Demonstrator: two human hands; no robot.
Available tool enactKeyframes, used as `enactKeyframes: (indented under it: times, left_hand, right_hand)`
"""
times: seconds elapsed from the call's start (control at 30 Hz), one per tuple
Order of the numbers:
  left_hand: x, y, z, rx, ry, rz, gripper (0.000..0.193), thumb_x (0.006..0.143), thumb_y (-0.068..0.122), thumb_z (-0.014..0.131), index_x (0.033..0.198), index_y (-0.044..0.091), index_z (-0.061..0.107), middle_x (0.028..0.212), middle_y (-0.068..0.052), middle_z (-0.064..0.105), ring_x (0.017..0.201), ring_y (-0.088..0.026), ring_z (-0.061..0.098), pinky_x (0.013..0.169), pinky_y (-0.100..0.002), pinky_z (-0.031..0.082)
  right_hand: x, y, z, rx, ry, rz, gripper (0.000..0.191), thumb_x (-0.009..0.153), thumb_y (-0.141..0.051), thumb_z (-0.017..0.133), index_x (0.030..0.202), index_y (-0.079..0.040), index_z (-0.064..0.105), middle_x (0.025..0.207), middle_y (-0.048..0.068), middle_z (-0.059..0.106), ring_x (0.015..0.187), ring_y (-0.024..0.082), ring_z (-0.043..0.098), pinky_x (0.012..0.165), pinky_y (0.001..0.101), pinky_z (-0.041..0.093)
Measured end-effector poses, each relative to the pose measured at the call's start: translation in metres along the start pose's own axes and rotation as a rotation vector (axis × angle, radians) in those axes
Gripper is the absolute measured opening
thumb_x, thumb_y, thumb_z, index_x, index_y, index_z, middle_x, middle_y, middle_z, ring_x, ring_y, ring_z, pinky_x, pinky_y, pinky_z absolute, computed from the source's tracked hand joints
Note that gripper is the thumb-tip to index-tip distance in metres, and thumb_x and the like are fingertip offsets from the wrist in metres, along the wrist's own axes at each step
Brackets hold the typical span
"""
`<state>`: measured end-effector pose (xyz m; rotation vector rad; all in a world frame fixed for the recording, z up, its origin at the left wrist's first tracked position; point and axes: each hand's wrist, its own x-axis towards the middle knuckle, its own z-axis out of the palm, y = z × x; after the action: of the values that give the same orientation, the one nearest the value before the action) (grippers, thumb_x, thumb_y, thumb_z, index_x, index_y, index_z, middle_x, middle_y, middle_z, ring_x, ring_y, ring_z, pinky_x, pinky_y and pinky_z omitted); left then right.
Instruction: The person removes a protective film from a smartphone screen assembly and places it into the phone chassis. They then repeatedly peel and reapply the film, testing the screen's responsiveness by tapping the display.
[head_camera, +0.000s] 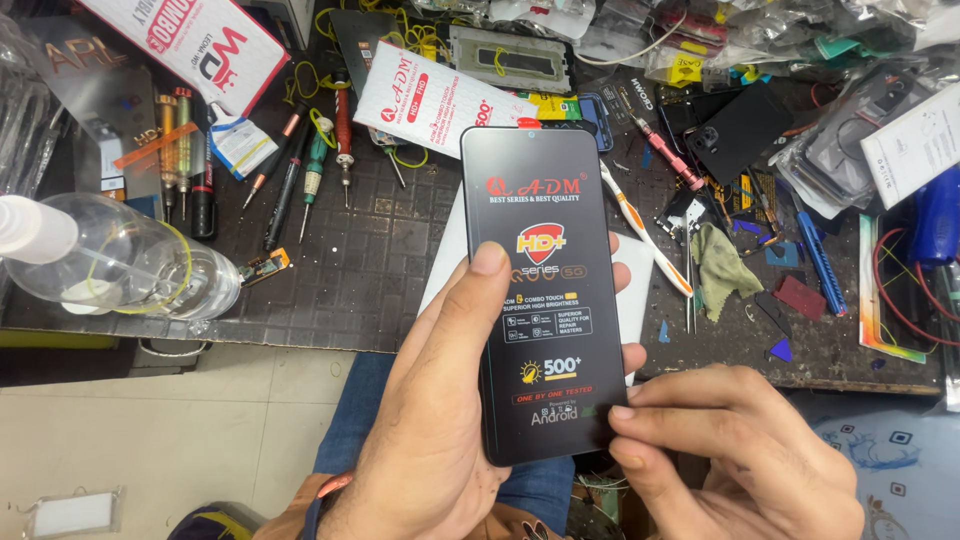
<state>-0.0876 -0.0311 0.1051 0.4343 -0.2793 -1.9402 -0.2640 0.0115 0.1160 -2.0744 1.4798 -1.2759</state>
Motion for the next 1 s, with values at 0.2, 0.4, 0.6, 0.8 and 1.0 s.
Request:
enactKeyframes:
  times: [0.2, 0.4, 0.6, 0.8, 1.0]
  left_hand:
    - [0.0, 0.002, 0.0, -0.001, 0.034, -0.021, 0.055, 0.109, 0.039, 0.043, 0.142, -0.002, 0.056, 0.122, -0.017, 0.07, 0.097, -0.026, 0.074, 0.082, -0.04, 0.063]
    - [-0.002, 0.001, -0.001, 0.012, 0.002, -0.01, 0.055, 0.109, 0.041, 0.046, 0.143, -0.002, 0.055, 0.123, -0.017, 0.07, 0.099, -0.026, 0.073, 0.084, -0.041, 0.062]
    - [-0.004, 0.0, -0.002, 0.063, -0.006, -0.04, 0.058, 0.106, 0.045, 0.05, 0.142, 0.0, 0.055, 0.125, -0.015, 0.069, 0.101, -0.024, 0.072, 0.085, -0.039, 0.061]
    - [-0.003, 0.0, 0.0, 0.096, -0.006, -0.028, 0.058, 0.106, 0.045, 0.05, 0.142, -0.001, 0.055, 0.124, -0.014, 0.068, 0.1, -0.022, 0.071, 0.084, -0.036, 0.06]
    - [-0.005, -0.001, 0.001, 0.103, -0.004, -0.027, 0.057, 0.107, 0.044, 0.049, 0.142, 0.0, 0.055, 0.122, -0.014, 0.068, 0.1, -0.021, 0.07, 0.084, -0.035, 0.06]
  right_hand:
    - [0.004, -0.001, -0.011, -0.211, -0.147, -0.055, 0.023, 0.073, -0.004, 0.086, 0.093, -0.007, 0.075, 0.092, 0.008, 0.075, 0.082, 0.016, 0.073, 0.071, 0.0251, 0.06]
    - [0.012, -0.013, -0.022, -0.287, -0.249, -0.161, 0.027, 0.073, -0.005, 0.086, 0.097, -0.007, 0.073, 0.095, 0.006, 0.075, 0.083, 0.016, 0.077, 0.074, 0.0262, 0.061]
    - [0.029, -0.015, -0.032, -0.3, -0.392, -0.359, 0.03, 0.072, -0.007, 0.086, 0.098, -0.002, 0.071, 0.098, 0.012, 0.073, 0.085, 0.02, 0.075, 0.074, 0.0288, 0.06]
    - [0.034, -0.017, -0.039, -0.363, -0.5, -0.461, 0.031, 0.075, -0.01, 0.084, 0.101, 0.0, 0.071, 0.099, 0.011, 0.072, 0.085, 0.021, 0.073, 0.075, 0.031, 0.059]
    - [0.033, -0.02, -0.043, -0.404, -0.555, -0.421, 0.032, 0.076, -0.012, 0.081, 0.105, -0.002, 0.073, 0.1, 0.009, 0.072, 0.087, 0.019, 0.073, 0.075, 0.0295, 0.058]
